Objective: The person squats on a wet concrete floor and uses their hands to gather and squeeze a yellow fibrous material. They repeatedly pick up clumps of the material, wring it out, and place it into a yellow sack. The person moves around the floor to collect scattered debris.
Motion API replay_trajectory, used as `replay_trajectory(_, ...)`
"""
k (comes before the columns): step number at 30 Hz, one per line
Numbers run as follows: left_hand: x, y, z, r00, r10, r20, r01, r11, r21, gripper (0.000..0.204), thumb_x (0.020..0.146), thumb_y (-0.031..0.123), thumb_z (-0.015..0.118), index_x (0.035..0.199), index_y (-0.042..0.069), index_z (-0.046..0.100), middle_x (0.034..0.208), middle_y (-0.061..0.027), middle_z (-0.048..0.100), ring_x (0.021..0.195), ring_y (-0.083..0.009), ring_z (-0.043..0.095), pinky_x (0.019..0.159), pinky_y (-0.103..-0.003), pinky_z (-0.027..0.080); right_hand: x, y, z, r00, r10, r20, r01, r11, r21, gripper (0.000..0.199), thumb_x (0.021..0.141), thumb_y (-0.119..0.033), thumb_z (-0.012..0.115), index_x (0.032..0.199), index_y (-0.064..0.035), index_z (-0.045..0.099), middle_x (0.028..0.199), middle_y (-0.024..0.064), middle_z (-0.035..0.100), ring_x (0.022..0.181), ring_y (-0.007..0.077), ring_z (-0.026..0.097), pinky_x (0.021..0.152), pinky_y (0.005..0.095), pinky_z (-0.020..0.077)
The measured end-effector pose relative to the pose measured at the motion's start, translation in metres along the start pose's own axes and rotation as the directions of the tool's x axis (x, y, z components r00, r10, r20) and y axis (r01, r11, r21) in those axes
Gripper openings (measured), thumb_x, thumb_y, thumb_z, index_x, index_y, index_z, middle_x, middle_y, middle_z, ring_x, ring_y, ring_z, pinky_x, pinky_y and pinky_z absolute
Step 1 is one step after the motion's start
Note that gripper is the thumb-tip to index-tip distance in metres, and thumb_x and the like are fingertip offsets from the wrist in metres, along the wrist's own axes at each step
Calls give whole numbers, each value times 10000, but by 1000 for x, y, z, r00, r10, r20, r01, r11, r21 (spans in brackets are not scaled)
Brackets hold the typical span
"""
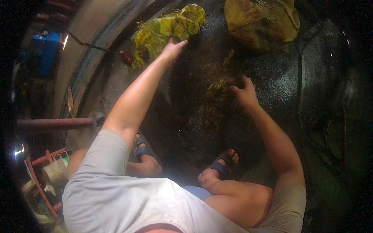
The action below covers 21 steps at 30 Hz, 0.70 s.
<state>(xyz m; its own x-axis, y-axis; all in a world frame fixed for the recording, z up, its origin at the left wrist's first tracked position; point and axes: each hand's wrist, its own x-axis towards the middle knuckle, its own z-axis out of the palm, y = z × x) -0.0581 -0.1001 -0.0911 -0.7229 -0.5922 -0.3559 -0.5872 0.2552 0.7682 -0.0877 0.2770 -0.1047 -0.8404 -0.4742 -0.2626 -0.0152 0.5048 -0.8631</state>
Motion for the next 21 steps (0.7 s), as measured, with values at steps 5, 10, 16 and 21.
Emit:
replay_trajectory(5, 24, 11, -32, 996, -18, -93, 24, 997, 69, 1083, 836, 605, 692, 1592, -20, 235, 1545, -287, 426, 1422, -405, 447, 1172, -415, 367, 38, -18, -8, 958, -232, -165, 179, 941, -287, 543, 819, -124, 762, 1325, -21, 594, 1359, 239, 553, 1260, 409, 550, 1052, 440, 467)
replay_trajectory(10, 36, 11, -46, 983, -74, -166, 90, 992, 88, 1128, 846, 587, 719, 1625, 39, 114, 1512, -256, 471, 1211, -420, 606, 884, -531, 564, 78, -30, 17, 936, -253, -243, 147, 912, -383, 574, 842, -211, 756, 1354, -18, 583, 1391, 261, 544, 1295, 453, 521, 1068, 480, 459)
replay_trajectory(16, 39, 2, -42, 988, -33, -152, 66, 974, 217, 1105, 828, 578, 741, 1598, -4, 203, 1522, -245, 470, 1327, -366, 538, 1056, -458, 475, 103, -47, 52, 991, -128, -44, 81, 823, -562, 523, 874, -198, 709, 1352, -17, 597, 1268, 280, 631, 1322, 454, 505, 1077, 492, 460)
replay_trajectory(21, 32, -2, -43, 995, 12, -99, 8, 980, 200, 1019, 833, 538, 755, 1532, -63, 320, 1483, -262, 511, 1328, -373, 541, 1127, -403, 409, 100, -68, 53, 995, -87, 58, 105, 816, -568, 430, 886, -153, 673, 1300, -36, 649, 1268, 249, 639, 1280, 429, 538, 1049, 491, 478)
